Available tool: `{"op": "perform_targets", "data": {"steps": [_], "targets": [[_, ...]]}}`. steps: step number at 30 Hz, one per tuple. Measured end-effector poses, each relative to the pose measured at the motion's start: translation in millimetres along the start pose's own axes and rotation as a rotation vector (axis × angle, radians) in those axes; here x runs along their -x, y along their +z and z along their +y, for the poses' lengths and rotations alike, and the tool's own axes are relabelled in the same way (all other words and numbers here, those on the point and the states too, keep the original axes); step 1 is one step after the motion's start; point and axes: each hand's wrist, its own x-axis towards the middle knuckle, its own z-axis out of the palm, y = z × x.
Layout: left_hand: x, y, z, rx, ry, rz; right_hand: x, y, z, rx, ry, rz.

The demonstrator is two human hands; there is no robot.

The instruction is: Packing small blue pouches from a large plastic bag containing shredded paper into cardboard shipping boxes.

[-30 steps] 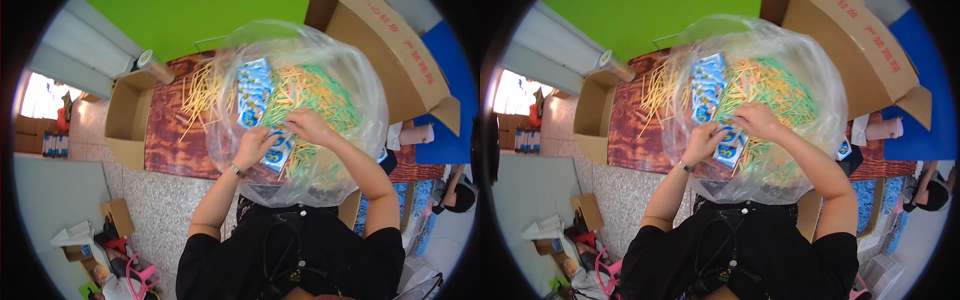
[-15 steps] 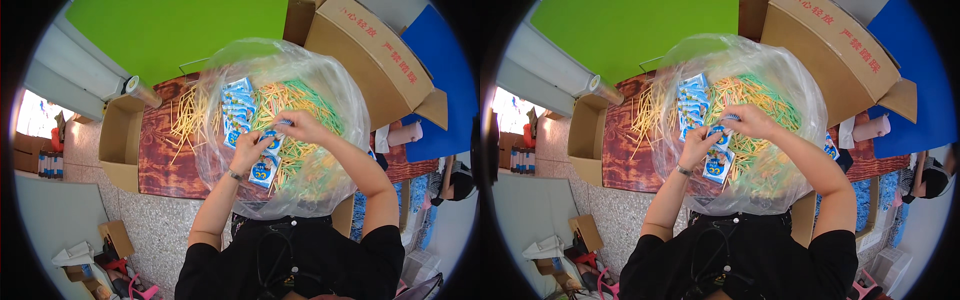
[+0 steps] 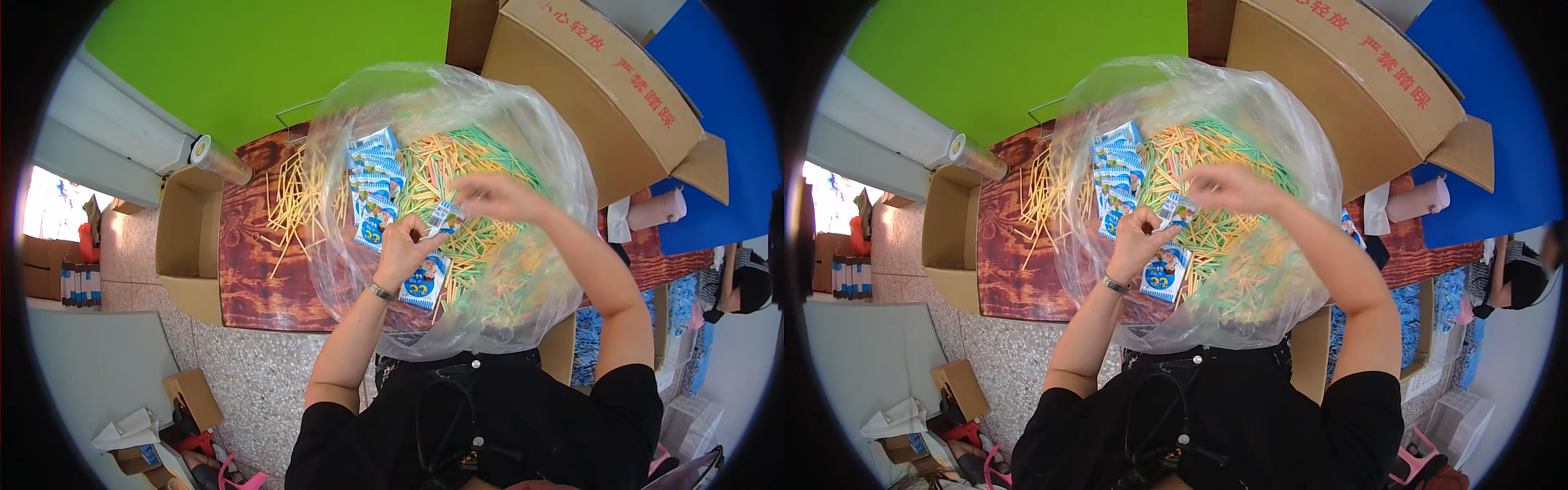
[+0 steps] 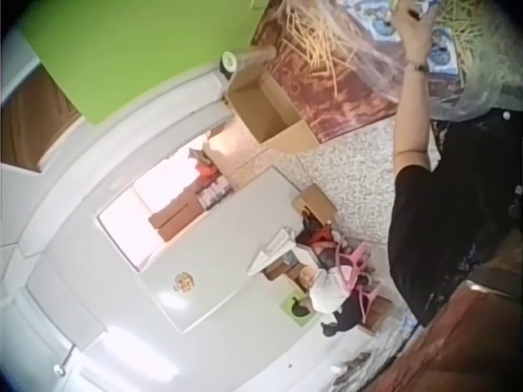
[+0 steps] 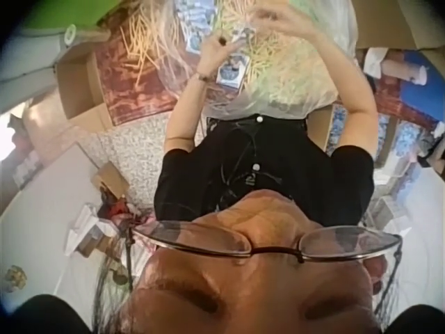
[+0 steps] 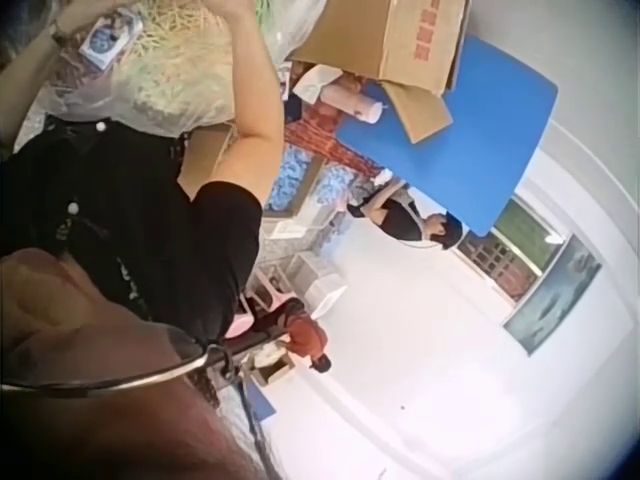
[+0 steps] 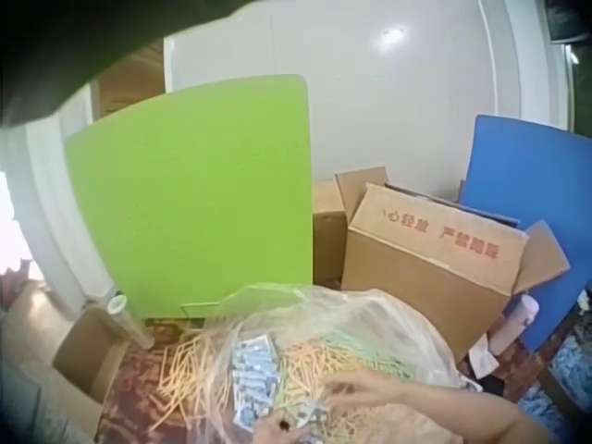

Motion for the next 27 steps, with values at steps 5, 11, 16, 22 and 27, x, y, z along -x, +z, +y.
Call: {"op": "perform_targets", "data": {"steps": [5,11,16,22,27], "targets": [[2.6,2.1,7.1,-0.018,0.074,0.01,4.1,-91.5,88.2,0.711,0.278,0.124],[7.9,-0.5,5.7,-0.014,0.03,0.002,-10.2,-93.0,94.7,0.811,0.264,-0.032],[6.8,0.7,-0.2,0.035,0.001,0.001,-10.8,-89.4,108.6,1.014,0.383,0.029],[13.0,-10.0,6.7,-0.034,0.079,0.039,-7.0,-86.6,107.0,0.982,0.305,0.016],[14.8,-14.9,2.1,0.081,0.048,0.061,0.1,-101.7,124.0,0.908,0.142,0.112]]}}
